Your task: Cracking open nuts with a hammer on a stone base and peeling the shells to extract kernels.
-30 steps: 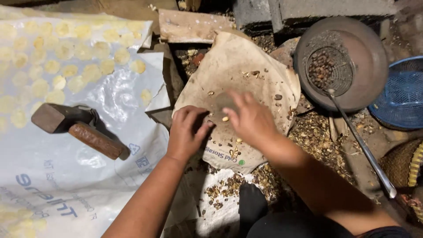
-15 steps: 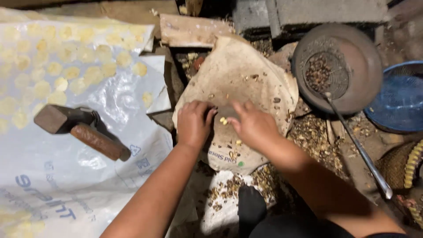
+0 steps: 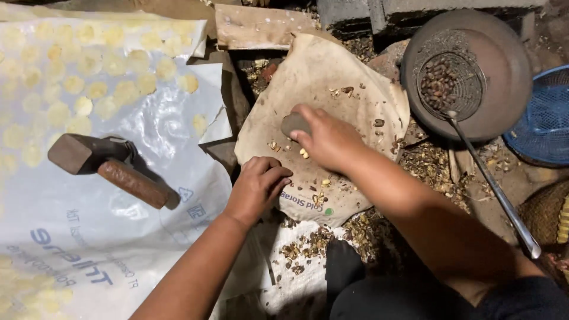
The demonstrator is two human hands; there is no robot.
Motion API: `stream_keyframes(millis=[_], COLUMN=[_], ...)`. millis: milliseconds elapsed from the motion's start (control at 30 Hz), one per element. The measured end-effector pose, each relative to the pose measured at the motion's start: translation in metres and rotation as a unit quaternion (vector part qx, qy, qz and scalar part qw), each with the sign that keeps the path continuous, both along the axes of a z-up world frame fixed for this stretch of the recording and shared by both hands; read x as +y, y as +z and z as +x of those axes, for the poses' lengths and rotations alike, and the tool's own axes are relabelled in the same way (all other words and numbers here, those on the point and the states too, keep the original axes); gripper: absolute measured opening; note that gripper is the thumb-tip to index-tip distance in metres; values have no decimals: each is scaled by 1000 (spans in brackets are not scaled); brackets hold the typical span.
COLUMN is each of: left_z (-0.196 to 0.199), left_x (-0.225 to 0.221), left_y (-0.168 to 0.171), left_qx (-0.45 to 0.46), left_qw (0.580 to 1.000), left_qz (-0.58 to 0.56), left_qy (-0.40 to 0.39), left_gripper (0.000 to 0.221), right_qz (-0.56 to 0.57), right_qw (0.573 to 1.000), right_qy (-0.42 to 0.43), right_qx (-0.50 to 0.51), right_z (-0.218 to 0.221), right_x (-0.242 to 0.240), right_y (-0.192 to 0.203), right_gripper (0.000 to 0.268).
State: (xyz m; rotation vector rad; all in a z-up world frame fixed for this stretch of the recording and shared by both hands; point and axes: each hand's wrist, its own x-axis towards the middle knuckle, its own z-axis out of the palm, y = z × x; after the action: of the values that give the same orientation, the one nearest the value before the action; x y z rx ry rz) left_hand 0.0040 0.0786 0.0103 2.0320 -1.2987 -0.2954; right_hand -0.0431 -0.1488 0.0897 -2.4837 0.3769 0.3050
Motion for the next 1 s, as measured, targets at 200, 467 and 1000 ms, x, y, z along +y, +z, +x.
stream_keyframes(millis=[200, 467, 1000], left_z=[2, 31, 17], left_x=[-11, -58, -69], left_y=[4, 4, 1], left_qx=[2, 86, 19], left_qw=[998, 979, 984], left_qz=[-20, -48, 1], left_qy=[67, 179, 175], left_gripper=[12, 23, 38], right_qz=[-50, -69, -102], right_qw=[994, 995, 993], right_qy=[44, 15, 23], right_qx=[85, 76, -58], right_z=[18, -34, -17], right_x=[-10, -1, -3], right_y=[-9, 28, 11], right_gripper=[52, 51, 49])
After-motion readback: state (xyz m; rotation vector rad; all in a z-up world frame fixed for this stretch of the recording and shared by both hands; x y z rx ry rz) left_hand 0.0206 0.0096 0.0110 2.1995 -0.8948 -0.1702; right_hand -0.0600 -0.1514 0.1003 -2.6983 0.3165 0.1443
